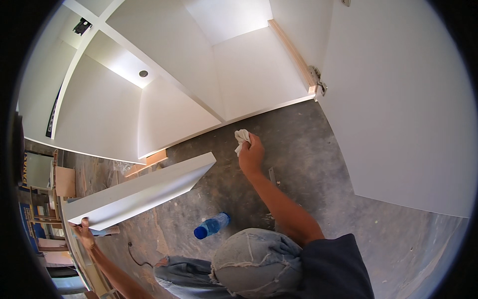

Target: The person wipes the edges and surfaces of white cabinet panels with a cloth and applies a substance using a brush.

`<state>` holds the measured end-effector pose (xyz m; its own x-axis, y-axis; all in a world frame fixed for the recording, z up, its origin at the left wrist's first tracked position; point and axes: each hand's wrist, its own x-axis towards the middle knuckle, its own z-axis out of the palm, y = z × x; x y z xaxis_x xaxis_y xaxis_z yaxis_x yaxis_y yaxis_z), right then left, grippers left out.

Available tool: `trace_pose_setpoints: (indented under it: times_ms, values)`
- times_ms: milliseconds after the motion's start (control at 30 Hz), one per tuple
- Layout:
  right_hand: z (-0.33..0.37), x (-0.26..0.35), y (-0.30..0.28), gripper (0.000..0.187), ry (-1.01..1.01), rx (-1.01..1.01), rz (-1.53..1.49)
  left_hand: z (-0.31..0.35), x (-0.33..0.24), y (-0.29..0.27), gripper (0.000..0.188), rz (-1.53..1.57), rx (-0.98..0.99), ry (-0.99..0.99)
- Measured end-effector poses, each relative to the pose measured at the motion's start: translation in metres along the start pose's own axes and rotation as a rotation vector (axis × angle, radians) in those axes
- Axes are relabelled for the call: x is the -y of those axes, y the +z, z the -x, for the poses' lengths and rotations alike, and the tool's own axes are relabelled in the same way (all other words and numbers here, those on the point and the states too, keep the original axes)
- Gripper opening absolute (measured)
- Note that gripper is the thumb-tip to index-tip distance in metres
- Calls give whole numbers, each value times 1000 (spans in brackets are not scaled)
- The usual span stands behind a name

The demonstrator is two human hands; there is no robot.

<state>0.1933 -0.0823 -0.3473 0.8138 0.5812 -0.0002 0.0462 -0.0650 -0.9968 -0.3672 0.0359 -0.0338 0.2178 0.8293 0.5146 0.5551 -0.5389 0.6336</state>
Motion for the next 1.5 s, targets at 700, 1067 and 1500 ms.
trace_pose_setpoints:
  times_ms: [700,1067,1500]
  values:
    - [27,-20,1,48,-345,350,424,-8,0,11,61,-51,-8,-10]
    - [83,64,42,66,-928,332,302,0,-15,9,60,-26,6,-23]
    - [34,74,15,56,-316,104,-42,-6,-19,23,61,-50,-8,0]
